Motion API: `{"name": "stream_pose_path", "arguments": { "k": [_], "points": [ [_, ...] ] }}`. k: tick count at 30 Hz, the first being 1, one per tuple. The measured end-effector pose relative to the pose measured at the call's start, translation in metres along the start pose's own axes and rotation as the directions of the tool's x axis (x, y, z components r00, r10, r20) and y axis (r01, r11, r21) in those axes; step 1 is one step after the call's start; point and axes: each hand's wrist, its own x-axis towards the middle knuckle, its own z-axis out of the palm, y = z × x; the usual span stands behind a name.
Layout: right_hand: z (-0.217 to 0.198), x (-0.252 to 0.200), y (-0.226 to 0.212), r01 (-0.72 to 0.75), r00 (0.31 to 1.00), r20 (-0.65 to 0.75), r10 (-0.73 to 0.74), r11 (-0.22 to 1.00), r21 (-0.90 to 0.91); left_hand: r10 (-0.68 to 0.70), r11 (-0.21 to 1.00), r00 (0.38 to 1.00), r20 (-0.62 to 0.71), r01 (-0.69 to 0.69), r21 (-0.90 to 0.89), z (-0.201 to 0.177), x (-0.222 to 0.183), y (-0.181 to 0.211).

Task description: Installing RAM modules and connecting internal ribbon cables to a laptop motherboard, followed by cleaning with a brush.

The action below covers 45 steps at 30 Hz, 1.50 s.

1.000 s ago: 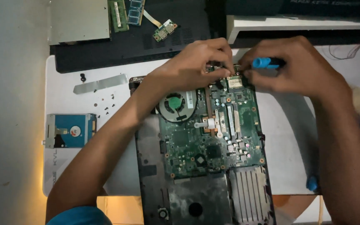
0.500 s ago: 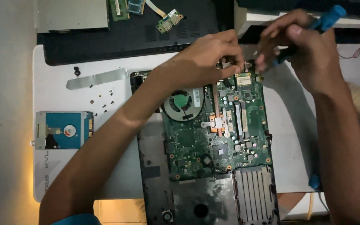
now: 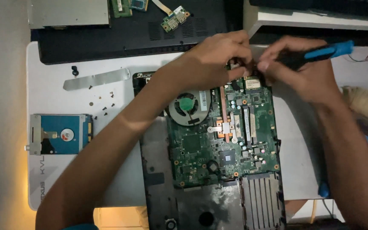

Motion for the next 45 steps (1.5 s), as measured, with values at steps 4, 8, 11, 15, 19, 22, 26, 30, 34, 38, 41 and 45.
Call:
{"name": "stream_pose_path", "arguments": {
  "k": [4,8,11,15,19,22,26,30,34,38,41,45],
  "points": [
    [0.014,-0.008,0.008,-0.156,0.958,-0.231,0.17,0.985,0.079,0.049,0.998,0.998,-0.025,-0.05,-0.028,0.002,0.0,-0.002],
    [-0.021,-0.002,0.014,0.197,0.98,0.046,-0.194,0.977,-0.086,0.023,1.0,1.0,-0.012,-0.023,-0.017,-0.001,-0.002,0.001],
    [-0.03,-0.011,-0.02,0.089,0.985,0.167,-0.036,0.943,-0.32,-0.083,0.995,0.996,0.034,0.081,0.061,0.001,-0.002,0.012],
    [-0.02,-0.009,-0.024,0.144,0.978,0.193,-0.082,0.931,-0.336,-0.008,0.996,1.0,-0.003,0.009,0.091,0.002,-0.003,0.011],
    [-0.011,-0.006,-0.035,0.135,0.977,0.208,-0.044,0.886,-0.444,-0.041,0.999,0.999,0.019,0.04,0.02,-0.002,-0.002,0.011],
    [-0.01,-0.007,-0.037,0.122,0.979,0.203,-0.034,0.891,-0.437,-0.041,0.999,0.999,0.022,0.041,-0.012,-0.003,-0.002,0.012],
    [-0.018,-0.009,-0.034,0.127,0.97,0.242,-0.006,0.863,-0.488,0.019,0.995,1.0,-0.016,-0.021,-0.095,-0.001,-0.004,0.006],
    [-0.021,-0.018,-0.026,0.205,0.957,0.286,-0.051,0.816,-0.541,0.135,0.986,0.988,-0.077,-0.141,-0.087,0.011,-0.001,-0.008],
    [-0.009,-0.02,-0.046,0.145,0.979,0.203,-0.027,0.79,-0.595,0.098,0.991,0.992,-0.082,-0.105,-0.079,0.016,0.0,-0.007],
    [-0.007,-0.021,-0.046,0.186,0.975,0.211,-0.064,0.753,-0.632,0.073,0.997,0.995,-0.071,-0.072,0.005,0.014,0.0,-0.002],
    [-0.006,-0.025,-0.036,0.17,0.979,0.198,-0.049,0.734,-0.657,0.09,0.995,0.993,-0.079,-0.093,-0.039,0.011,-0.002,0.0],
    [-0.002,-0.023,-0.043,0.174,0.98,0.189,-0.069,0.761,-0.625,0.098,0.991,0.994,-0.053,-0.103,-0.083,0.01,-0.001,-0.003]
  ]
}}
